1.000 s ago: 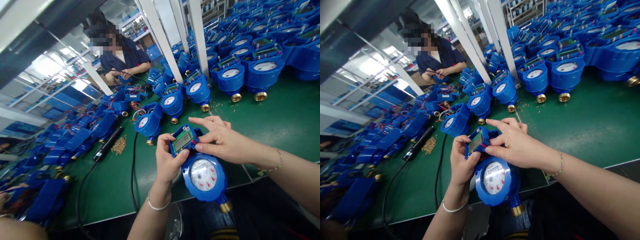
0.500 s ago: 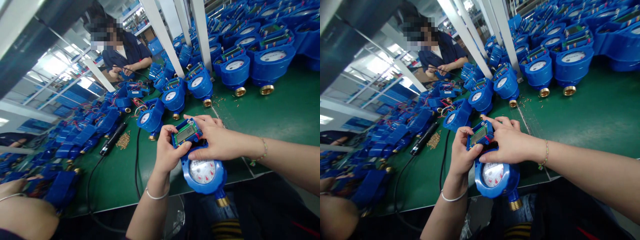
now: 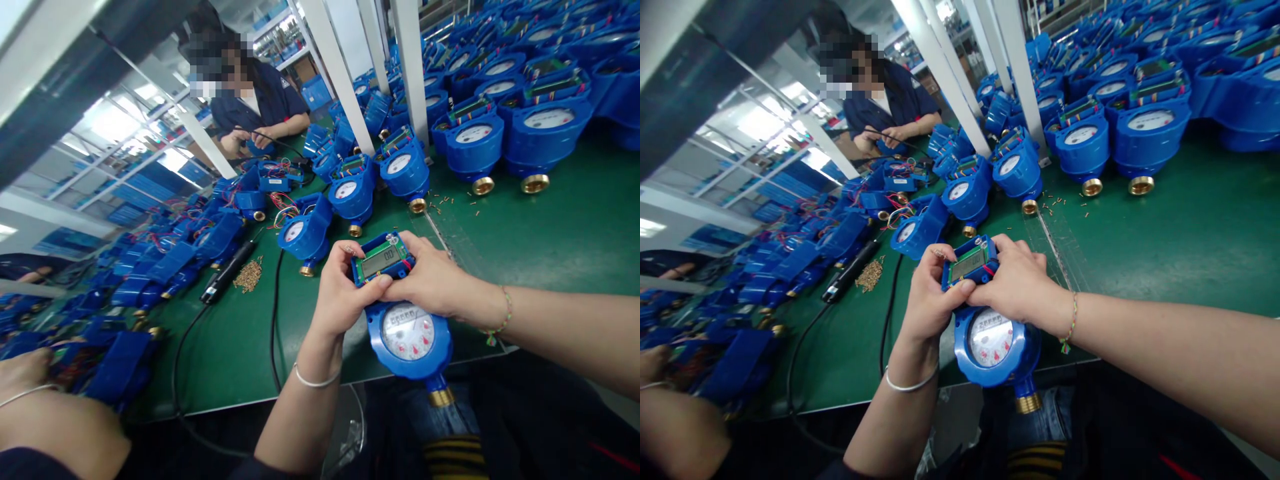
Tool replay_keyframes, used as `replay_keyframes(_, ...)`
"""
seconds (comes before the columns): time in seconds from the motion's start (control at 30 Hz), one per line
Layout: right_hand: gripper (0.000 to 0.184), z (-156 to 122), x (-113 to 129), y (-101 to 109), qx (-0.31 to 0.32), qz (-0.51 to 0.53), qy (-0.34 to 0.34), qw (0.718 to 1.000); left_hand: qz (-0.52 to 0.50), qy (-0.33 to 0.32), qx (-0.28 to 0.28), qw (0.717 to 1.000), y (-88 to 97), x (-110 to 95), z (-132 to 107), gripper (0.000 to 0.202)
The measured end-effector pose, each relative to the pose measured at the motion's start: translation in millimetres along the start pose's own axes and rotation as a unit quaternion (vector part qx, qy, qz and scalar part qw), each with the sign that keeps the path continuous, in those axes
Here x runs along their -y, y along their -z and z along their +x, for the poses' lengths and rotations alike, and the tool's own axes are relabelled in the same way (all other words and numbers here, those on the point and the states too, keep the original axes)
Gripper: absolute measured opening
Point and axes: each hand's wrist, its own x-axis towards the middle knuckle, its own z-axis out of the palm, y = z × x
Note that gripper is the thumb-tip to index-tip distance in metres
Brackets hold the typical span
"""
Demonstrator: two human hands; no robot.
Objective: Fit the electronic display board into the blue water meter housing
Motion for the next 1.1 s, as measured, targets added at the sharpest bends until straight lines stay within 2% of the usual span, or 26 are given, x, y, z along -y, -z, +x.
replay_keyframes(0.27,0.027,-4,-14,-8,-0.016,0.104,0.091,0.990,-0.018,-0.002,0.027,0.999,2.4,4,-3,0.050)
replay_keyframes(0.5,0.034,-8,-22,-10,-0.026,0.155,0.113,0.981,-0.048,-0.010,0.021,0.999,-6.3,1,-8,0.055)
replay_keyframes(0.63,0.036,-13,-28,-8,-0.030,0.137,0.110,0.984,-0.050,0.028,0.052,0.997,-8.9,-3,-12,0.073)
replay_keyframes(0.73,0.041,-16,-40,-4,-0.003,0.125,0.093,0.988,0.008,0.045,0.060,0.997,-10.4,-9,-14,0.072)
replay_keyframes(0.83,0.044,-18,-53,3,0.020,0.142,0.035,0.989,0.035,0.049,0.050,0.997,-8.8,-13,-15,0.069)
replay_keyframes(0.93,0.039,-19,-60,13,0.018,0.110,0.031,0.993,0.007,0.033,0.040,0.999,-4.5,-10,-19,0.064)
replay_keyframes(1.1,0.034,-18,-73,33,0.046,-0.013,0.034,0.998,-0.055,0.003,0.020,0.998,-1.1,4,-27,0.061)
